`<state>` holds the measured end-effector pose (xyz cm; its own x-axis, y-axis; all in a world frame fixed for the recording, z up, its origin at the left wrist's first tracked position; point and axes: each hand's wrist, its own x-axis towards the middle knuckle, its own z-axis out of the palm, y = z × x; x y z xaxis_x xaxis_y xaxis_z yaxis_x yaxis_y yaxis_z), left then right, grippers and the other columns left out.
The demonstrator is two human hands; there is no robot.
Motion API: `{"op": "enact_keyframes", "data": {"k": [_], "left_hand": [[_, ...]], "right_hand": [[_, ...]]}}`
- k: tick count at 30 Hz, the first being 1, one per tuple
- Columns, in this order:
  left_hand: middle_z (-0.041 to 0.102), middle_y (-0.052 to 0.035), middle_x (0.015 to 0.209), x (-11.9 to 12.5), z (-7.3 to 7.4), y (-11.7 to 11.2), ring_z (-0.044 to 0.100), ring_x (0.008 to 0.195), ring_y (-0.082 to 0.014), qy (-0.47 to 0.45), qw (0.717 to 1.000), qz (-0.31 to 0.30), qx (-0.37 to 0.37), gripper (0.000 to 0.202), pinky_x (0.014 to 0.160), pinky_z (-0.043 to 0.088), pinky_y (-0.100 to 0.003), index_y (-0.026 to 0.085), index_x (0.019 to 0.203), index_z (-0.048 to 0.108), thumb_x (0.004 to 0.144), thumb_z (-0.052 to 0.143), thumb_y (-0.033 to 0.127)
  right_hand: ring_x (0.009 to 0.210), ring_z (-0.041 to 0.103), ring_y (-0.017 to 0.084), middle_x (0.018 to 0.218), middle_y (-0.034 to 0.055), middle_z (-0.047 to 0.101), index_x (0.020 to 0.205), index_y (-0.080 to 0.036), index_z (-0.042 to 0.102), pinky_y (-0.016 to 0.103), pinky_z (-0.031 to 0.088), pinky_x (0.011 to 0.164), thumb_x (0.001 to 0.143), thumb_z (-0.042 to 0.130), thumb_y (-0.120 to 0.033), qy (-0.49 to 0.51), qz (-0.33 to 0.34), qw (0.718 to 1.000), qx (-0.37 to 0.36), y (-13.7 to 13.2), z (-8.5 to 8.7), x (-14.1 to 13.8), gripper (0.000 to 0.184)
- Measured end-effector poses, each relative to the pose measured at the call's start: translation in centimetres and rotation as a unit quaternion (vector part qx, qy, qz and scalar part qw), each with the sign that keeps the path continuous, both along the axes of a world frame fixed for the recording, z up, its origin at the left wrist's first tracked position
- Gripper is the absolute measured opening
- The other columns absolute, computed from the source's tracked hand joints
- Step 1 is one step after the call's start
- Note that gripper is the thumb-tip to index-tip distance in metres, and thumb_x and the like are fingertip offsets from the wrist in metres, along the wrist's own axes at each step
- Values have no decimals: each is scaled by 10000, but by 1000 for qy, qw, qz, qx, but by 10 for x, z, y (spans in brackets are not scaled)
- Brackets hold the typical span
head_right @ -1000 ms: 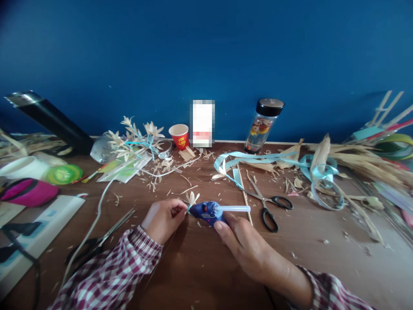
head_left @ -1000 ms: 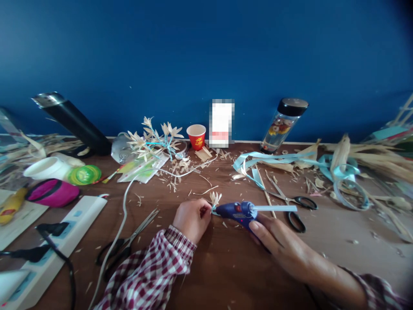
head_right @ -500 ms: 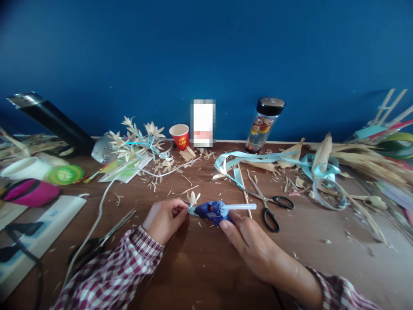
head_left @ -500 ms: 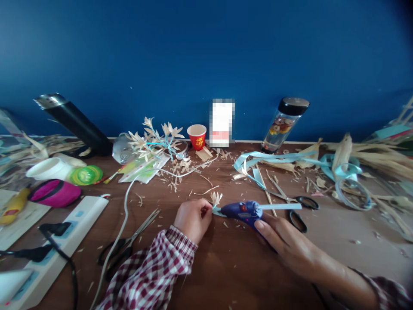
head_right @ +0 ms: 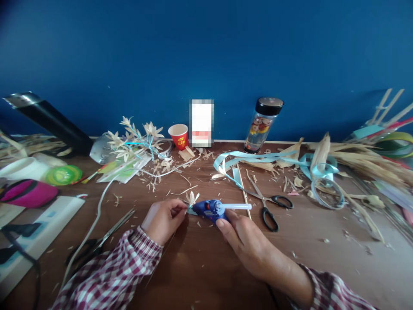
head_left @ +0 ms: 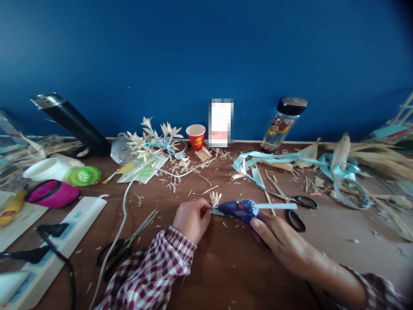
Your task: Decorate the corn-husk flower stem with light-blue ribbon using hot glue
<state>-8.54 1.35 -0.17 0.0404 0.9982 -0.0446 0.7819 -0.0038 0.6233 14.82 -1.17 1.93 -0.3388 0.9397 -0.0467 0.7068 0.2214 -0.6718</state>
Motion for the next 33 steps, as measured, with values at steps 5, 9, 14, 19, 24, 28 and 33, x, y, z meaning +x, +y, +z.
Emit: {"op": "enact_keyframes", "data": {"k": [5, 9, 14, 19, 24, 28, 33], "left_hand": [[704, 7, 663, 1, 2, 1, 643, 632, -152, 10, 1000, 6, -4, 130, 602, 453, -246, 221, 725, 677, 737, 548, 238], [704, 3, 669, 1, 2, 0, 637, 632, -152, 20, 1000, 4, -5, 127, 611, 453, -251, 218, 734, 677, 734, 551, 232], [706, -9, 689, 1, 1, -1, 645, 650, -153, 3, 1000, -4, 8, 134, 619, 458, -249, 209, 751, 673, 745, 539, 217], [701, -7, 670, 1, 2, 0, 643, 645, -155, 13, 1000, -2, -1, 125, 618, 455, -255, 211, 736, 671, 743, 547, 216], [707, -14, 695, 0, -1, -1, 648, 666, -159, 6, 1000, -6, 10, 126, 629, 458, -255, 207, 758, 673, 747, 547, 212], [702, -16, 678, 0, -1, -1, 641, 649, -158, 12, 1000, -9, 16, 129, 632, 461, -260, 200, 732, 671, 752, 545, 215], [703, -14, 680, 1, 1, -2, 641, 654, -158, 9, 1000, -7, 14, 133, 626, 461, -256, 201, 750, 675, 742, 543, 200]], "right_hand": [[861, 665, 223, 940, 87, 699, 1086, -181, 584, 347, 554, 805, 908, 400, -425, 7, -14, 999, 40, -2, -3, 6, 354], [742, 662, 194, 831, 50, 696, 1084, -198, 587, 328, 568, 723, 926, 374, -404, -5, -16, 1000, -5, -1, 2, 2, 336], [717, 660, 220, 765, 57, 691, 1013, -208, 620, 360, 560, 688, 929, 353, -382, -8, -5, 1000, 7, 1, 8, -3, 330], [730, 658, 211, 787, 53, 689, 1037, -208, 606, 350, 568, 703, 926, 369, -402, -8, -25, 1000, 12, -1, 5, 1, 326], [783, 662, 228, 829, 79, 696, 1040, -183, 612, 382, 559, 749, 922, 371, -389, -19, -12, 999, 36, 0, 3, -2, 338], [749, 669, 231, 795, 78, 696, 1048, -173, 609, 375, 570, 702, 922, 365, -410, -22, -22, 998, 47, 1, 1, -1, 362], [773, 676, 229, 836, 78, 703, 1071, -179, 593, 371, 568, 740, 919, 376, -409, -9, 8, 996, 84, 2, -5, 6, 351]]}}
